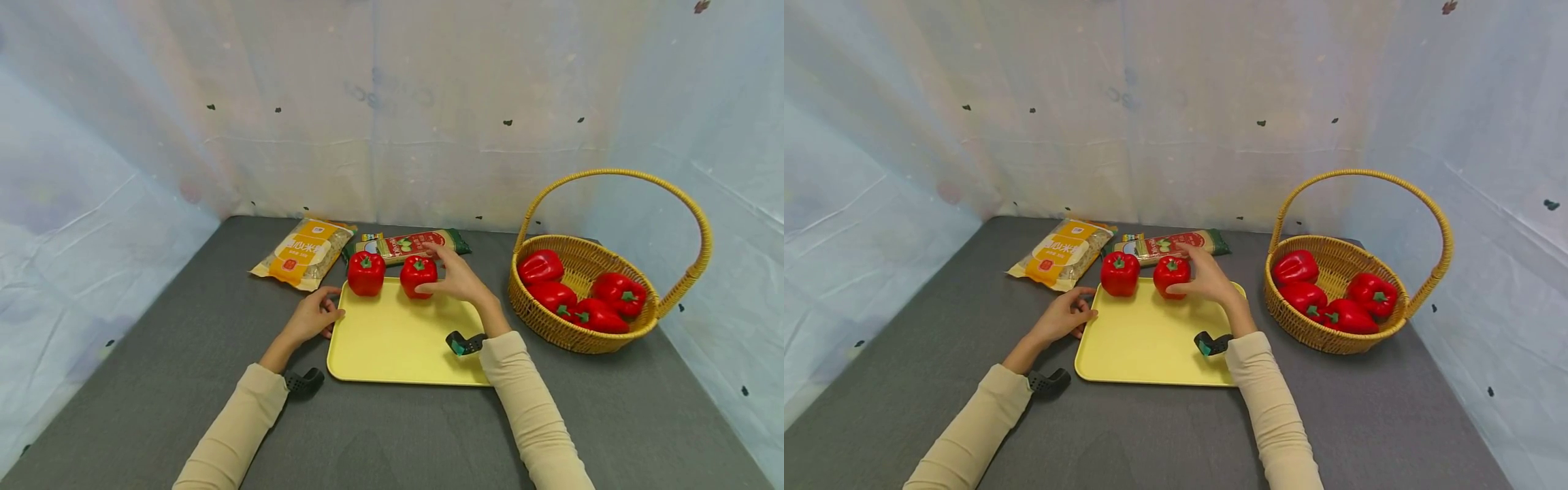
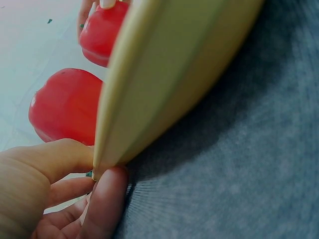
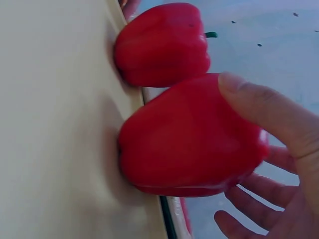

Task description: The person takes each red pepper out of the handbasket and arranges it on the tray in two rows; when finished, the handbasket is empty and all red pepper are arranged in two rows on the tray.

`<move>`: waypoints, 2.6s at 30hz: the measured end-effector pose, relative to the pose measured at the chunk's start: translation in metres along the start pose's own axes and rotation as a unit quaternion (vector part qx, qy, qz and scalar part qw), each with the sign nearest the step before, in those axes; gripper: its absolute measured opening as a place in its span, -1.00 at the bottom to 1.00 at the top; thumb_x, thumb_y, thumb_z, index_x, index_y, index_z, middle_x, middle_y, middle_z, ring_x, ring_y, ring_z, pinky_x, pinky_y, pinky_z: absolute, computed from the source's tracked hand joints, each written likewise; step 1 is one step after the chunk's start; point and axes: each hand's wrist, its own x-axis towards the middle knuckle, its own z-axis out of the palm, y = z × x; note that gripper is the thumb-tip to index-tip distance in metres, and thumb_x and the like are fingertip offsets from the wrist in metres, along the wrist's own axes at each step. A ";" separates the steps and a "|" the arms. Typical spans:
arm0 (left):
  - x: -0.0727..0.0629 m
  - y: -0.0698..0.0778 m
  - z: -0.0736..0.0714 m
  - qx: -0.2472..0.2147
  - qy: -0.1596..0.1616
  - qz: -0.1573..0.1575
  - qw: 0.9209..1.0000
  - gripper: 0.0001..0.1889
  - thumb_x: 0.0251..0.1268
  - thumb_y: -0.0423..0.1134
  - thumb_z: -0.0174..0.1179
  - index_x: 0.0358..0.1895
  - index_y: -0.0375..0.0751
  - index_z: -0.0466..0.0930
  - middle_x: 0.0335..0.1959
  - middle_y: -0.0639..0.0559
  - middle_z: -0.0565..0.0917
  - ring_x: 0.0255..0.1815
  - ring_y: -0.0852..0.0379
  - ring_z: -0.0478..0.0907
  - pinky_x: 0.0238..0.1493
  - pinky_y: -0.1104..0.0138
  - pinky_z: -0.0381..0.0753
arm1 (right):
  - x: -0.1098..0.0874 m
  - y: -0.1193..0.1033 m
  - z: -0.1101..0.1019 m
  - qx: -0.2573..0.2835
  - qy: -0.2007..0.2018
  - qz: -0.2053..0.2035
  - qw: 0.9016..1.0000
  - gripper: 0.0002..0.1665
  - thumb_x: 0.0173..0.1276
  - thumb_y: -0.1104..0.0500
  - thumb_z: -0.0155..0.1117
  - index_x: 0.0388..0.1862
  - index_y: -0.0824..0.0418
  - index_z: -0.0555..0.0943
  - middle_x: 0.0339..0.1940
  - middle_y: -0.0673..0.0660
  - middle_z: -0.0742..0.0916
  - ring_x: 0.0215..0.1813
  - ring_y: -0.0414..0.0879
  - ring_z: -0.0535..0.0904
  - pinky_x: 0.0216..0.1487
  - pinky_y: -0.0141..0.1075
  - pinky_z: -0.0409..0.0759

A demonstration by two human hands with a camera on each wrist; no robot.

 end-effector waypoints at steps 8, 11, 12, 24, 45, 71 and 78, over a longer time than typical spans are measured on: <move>0.000 0.000 -0.001 -0.003 -0.002 0.000 1.000 -0.48 0.21 -0.28 0.23 0.24 -0.26 0.33 -0.43 -0.11 0.49 -0.63 0.08 0.49 -0.63 0.23 0.63 | -0.006 -0.007 -0.015 -0.017 0.008 -0.004 1.000 0.05 0.06 -0.02 0.47 0.45 0.07 0.12 0.30 0.18 0.37 0.28 0.08 0.29 0.25 0.03 0.33; 0.001 0.000 -0.001 -0.001 -0.003 -0.001 1.000 -0.48 0.21 -0.28 0.23 0.24 -0.26 0.33 -0.43 -0.11 0.49 -0.62 0.07 0.50 -0.62 0.23 0.63 | -0.010 -0.011 -0.023 -0.017 0.014 -0.009 1.000 0.02 0.07 -0.04 0.45 0.45 0.02 0.14 0.30 0.14 0.38 0.29 0.07 0.29 0.25 0.01 0.33; 0.001 0.000 -0.001 -0.001 -0.003 -0.003 1.000 -0.48 0.21 -0.28 0.23 0.23 -0.25 0.33 -0.43 -0.11 0.49 -0.62 0.07 0.50 -0.62 0.23 0.63 | -0.011 -0.012 -0.027 -0.014 0.016 -0.013 1.000 0.01 0.08 -0.04 0.45 0.45 0.01 0.15 0.31 0.14 0.38 0.29 0.07 0.30 0.25 0.02 0.33; 0.001 0.000 0.000 0.005 -0.002 -0.001 1.000 -0.49 0.21 -0.28 0.23 0.23 -0.25 0.34 -0.43 -0.11 0.50 -0.62 0.07 0.50 -0.61 0.21 0.63 | -0.045 -0.045 -0.073 0.020 0.057 -0.021 0.998 -0.19 0.17 0.23 0.38 0.38 0.24 0.26 0.33 0.27 0.35 0.28 0.19 0.31 0.28 0.08 0.29; 0.000 0.001 0.000 0.006 0.001 -0.001 1.000 -0.48 0.22 -0.27 0.23 0.23 -0.27 0.33 -0.42 -0.11 0.50 -0.62 0.08 0.51 -0.62 0.24 0.62 | -0.087 -0.010 -0.165 -0.096 0.063 0.114 0.987 -0.21 0.28 -0.11 0.24 0.35 0.27 0.26 0.31 0.30 0.36 0.22 0.27 0.35 0.16 0.18 0.36; -0.001 0.000 0.001 0.003 0.002 0.002 1.000 -0.49 0.22 -0.29 0.23 0.24 -0.27 0.34 -0.42 -0.12 0.51 -0.63 0.09 0.50 -0.64 0.24 0.62 | -0.079 0.088 -0.173 0.030 0.196 0.164 0.966 -0.19 0.38 -0.11 0.06 0.43 0.31 0.12 0.32 0.47 0.30 0.31 0.35 0.21 0.21 0.17 0.29; 0.000 0.000 0.000 0.006 0.003 0.005 1.000 -0.48 0.22 -0.28 0.23 0.24 -0.27 0.33 -0.42 -0.11 0.51 -0.63 0.09 0.50 -0.64 0.24 0.62 | -0.079 0.101 -0.169 0.053 0.182 0.206 0.960 -0.14 0.36 -0.16 0.06 0.44 0.29 0.10 0.34 0.47 0.28 0.30 0.32 0.24 0.22 0.11 0.34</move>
